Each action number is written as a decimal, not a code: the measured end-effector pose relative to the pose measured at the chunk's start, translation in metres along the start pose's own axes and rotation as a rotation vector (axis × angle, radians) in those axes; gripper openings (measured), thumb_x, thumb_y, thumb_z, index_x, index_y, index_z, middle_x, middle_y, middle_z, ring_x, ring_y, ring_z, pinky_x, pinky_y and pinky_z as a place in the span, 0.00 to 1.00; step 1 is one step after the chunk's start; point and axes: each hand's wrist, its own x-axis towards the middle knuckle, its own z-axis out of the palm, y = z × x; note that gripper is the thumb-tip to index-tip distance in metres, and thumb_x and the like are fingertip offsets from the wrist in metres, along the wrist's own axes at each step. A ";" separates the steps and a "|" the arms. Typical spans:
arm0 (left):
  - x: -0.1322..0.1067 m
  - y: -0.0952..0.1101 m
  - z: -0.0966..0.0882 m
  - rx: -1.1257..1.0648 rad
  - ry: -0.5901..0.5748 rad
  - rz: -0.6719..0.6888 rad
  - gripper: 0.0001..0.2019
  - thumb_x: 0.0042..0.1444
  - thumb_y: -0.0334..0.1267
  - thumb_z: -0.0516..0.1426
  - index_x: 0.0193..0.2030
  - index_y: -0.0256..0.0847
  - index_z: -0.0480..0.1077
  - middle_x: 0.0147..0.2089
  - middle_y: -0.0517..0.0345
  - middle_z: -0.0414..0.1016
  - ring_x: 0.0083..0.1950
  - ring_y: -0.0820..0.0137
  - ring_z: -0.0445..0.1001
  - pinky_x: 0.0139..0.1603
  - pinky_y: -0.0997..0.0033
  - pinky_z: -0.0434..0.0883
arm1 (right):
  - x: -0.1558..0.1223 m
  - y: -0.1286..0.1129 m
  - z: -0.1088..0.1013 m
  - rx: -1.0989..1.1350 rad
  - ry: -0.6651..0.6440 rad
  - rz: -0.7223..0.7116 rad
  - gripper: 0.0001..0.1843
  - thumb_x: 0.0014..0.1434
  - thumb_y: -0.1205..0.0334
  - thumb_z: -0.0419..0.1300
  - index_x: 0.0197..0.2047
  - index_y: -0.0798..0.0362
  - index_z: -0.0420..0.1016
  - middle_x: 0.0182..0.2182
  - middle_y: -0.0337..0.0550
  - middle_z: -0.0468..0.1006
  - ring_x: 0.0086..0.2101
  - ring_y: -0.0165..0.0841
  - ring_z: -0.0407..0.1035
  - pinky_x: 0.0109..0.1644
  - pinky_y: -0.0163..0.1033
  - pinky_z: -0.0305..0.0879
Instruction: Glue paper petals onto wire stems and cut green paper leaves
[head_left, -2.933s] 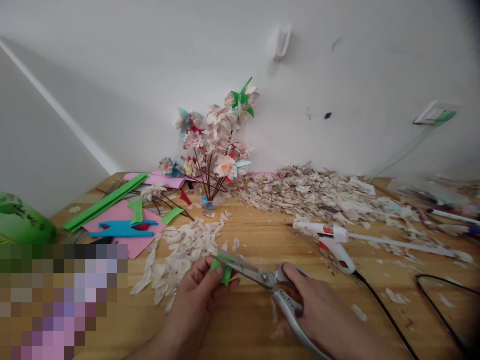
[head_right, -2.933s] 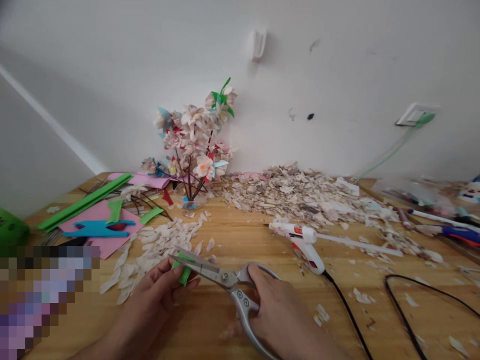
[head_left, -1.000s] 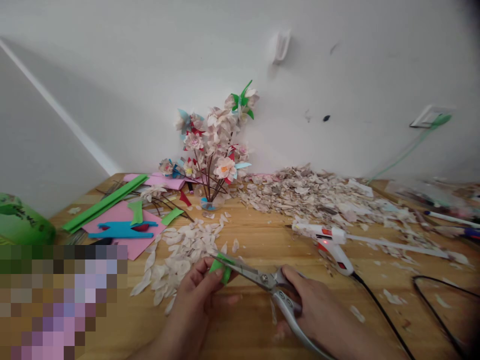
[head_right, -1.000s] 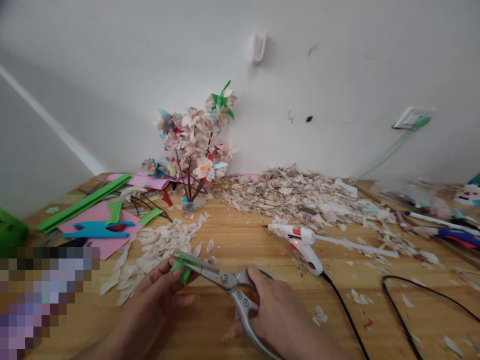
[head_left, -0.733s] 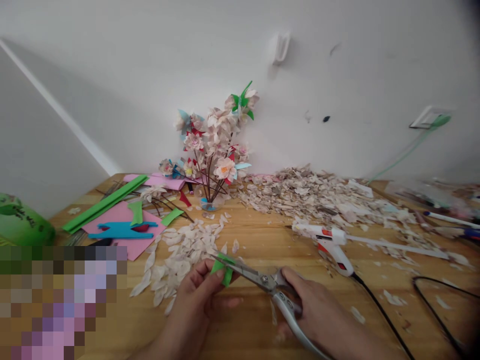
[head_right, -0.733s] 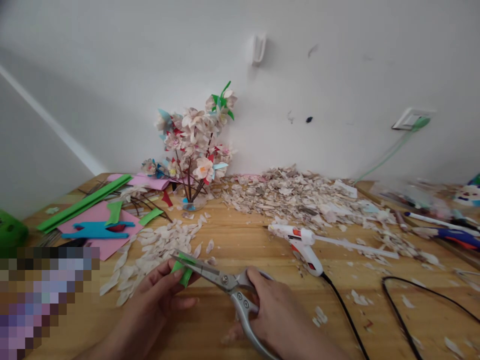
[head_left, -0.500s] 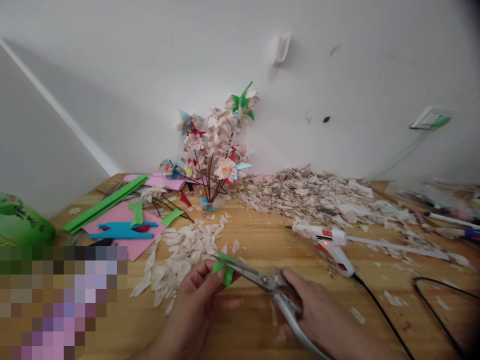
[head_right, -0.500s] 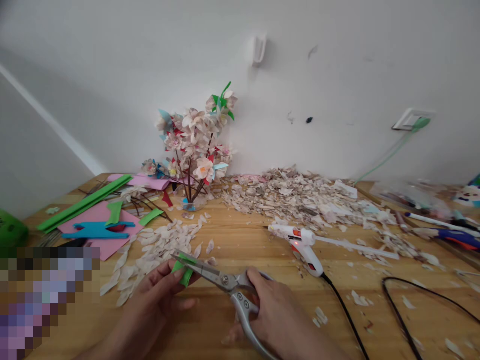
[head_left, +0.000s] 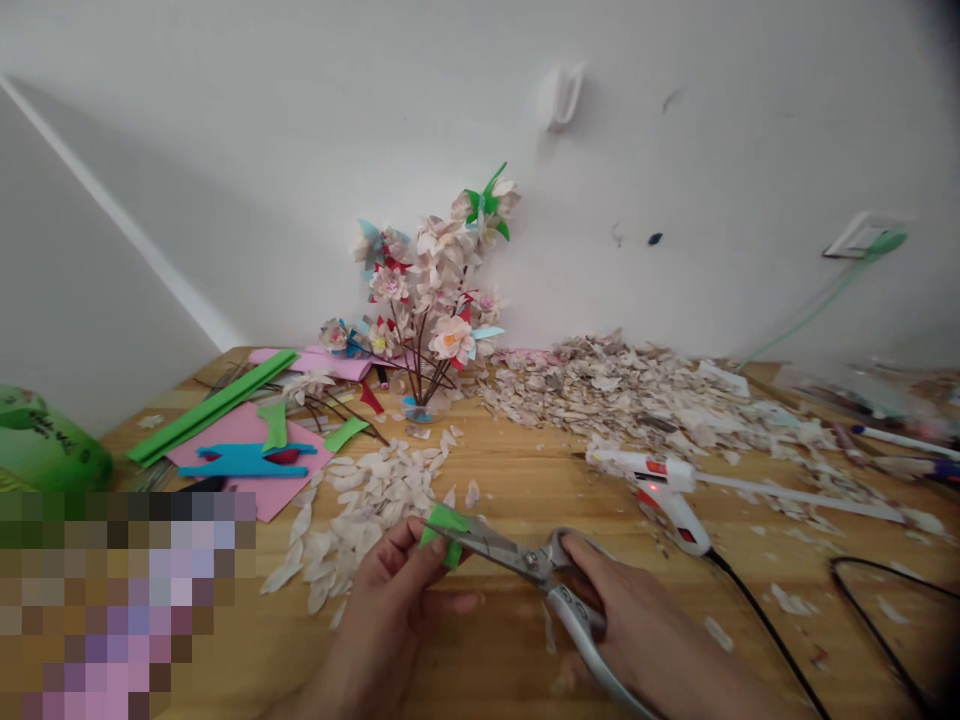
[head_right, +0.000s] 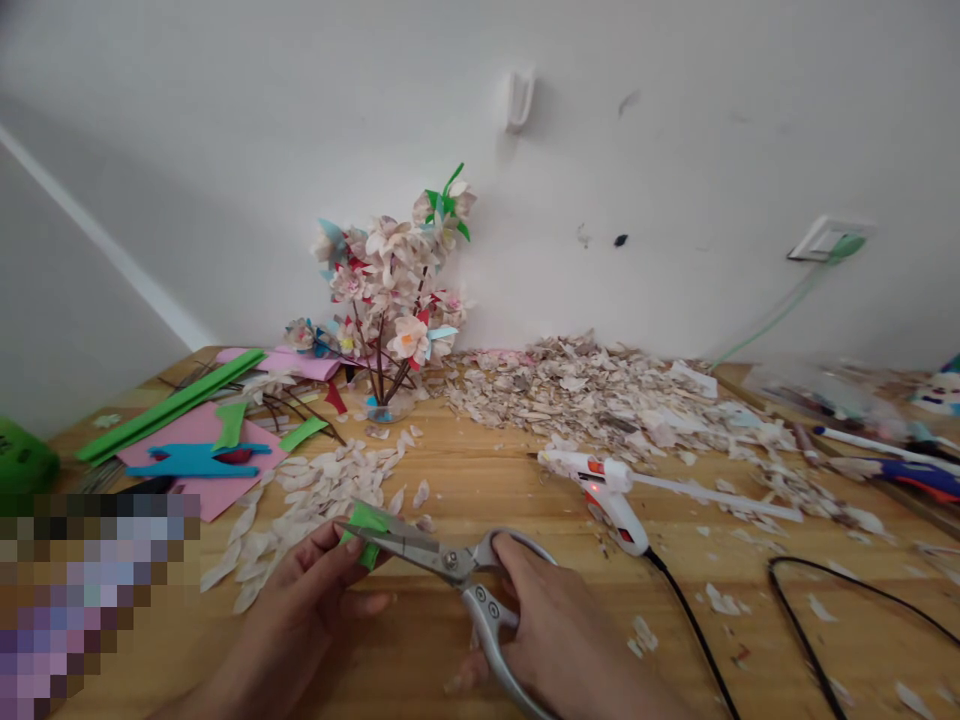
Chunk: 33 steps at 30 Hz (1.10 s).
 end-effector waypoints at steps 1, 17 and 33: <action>0.000 0.000 0.000 -0.001 0.000 0.001 0.06 0.50 0.36 0.57 0.34 0.37 0.70 0.36 0.55 0.69 0.40 0.69 0.66 0.29 0.72 0.74 | 0.000 0.000 0.000 0.004 0.000 0.000 0.30 0.32 0.48 0.68 0.36 0.49 0.61 0.31 0.38 0.72 0.29 0.35 0.63 0.29 0.34 0.52; -0.001 0.001 -0.001 0.002 0.000 0.015 0.05 0.48 0.37 0.58 0.28 0.38 0.69 0.32 0.57 0.67 0.39 0.69 0.65 0.27 0.74 0.73 | 0.000 0.001 0.002 -0.027 0.017 -0.013 0.22 0.38 0.50 0.64 0.33 0.50 0.60 0.28 0.38 0.73 0.27 0.34 0.64 0.29 0.34 0.51; 0.000 0.002 0.000 -0.002 0.015 0.010 0.06 0.46 0.38 0.60 0.28 0.38 0.70 0.32 0.57 0.70 0.40 0.67 0.68 0.27 0.73 0.73 | 0.001 -0.002 -0.001 -0.022 0.015 0.017 0.24 0.35 0.54 0.67 0.34 0.50 0.62 0.30 0.39 0.73 0.29 0.35 0.65 0.29 0.34 0.52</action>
